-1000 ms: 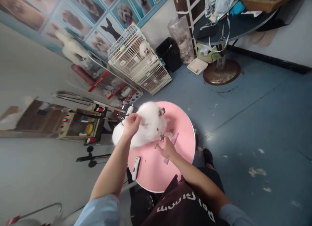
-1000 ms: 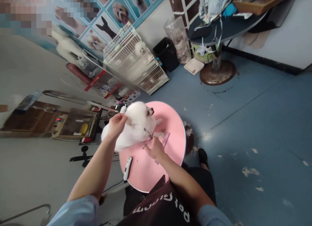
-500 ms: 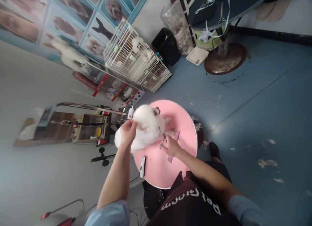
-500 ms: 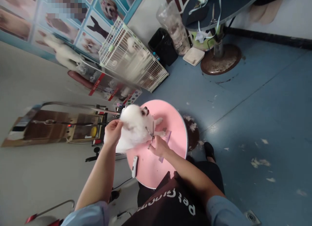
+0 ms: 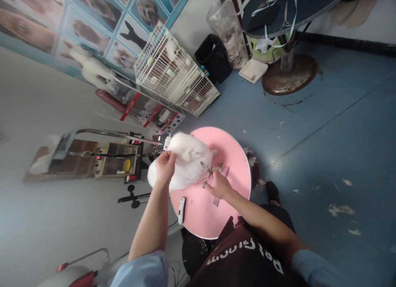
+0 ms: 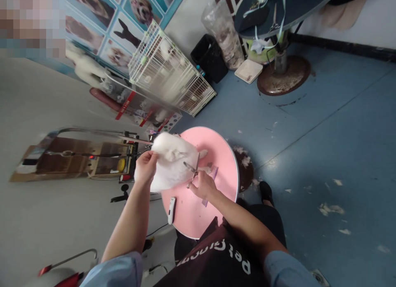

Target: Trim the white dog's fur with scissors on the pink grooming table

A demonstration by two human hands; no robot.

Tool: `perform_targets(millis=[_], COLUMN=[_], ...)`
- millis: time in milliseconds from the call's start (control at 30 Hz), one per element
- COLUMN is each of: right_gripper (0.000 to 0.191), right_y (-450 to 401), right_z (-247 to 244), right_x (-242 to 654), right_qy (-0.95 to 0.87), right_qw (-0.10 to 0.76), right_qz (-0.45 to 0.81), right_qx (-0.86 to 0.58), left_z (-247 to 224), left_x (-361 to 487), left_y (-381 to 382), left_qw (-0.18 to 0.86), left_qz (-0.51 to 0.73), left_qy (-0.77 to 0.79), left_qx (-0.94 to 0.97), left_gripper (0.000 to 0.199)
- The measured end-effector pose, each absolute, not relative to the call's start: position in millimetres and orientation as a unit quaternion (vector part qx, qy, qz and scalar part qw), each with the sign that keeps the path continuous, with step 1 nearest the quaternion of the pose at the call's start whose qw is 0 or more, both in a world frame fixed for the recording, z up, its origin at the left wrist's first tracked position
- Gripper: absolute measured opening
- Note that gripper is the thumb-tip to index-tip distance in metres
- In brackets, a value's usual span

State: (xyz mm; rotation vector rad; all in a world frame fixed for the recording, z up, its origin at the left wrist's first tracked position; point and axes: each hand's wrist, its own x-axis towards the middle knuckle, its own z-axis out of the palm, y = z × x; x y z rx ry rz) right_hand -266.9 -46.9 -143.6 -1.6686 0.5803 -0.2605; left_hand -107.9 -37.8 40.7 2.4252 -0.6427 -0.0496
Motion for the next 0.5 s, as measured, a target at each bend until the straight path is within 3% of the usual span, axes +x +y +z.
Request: perform_targets(millis=[167, 300, 433, 500], right_gripper=[0.026, 0.037, 0.022, 0.029], right_y=[-60, -80, -100, -107], right_z=[-137, -125, -118, -118], right_x=[-271, -271, -267, -266], right_qy=[0.248, 0.236, 0.232, 0.226], right_qw=[0.629, 0.612, 0.602, 0.614], right_qz=[-0.067, -0.086, -0.048, -0.070], right_qx=[-0.733, -0.750, -0.762, -0.753], left_z=[39, 39, 39, 39], left_x=[-109, -111, -112, -112], left_y=[-39, -39, -40, -40], left_qw=[0.320, 0.322, 0.326, 0.331], left_qz=[-0.013, -0.012, -0.019, -0.021], left_qy=[-0.243, -0.241, -0.237, -0.236], left_qx=[0.916, 0.915, 0.915, 0.914], left_gripper=[0.019, 0.020, 0.021, 0.021])
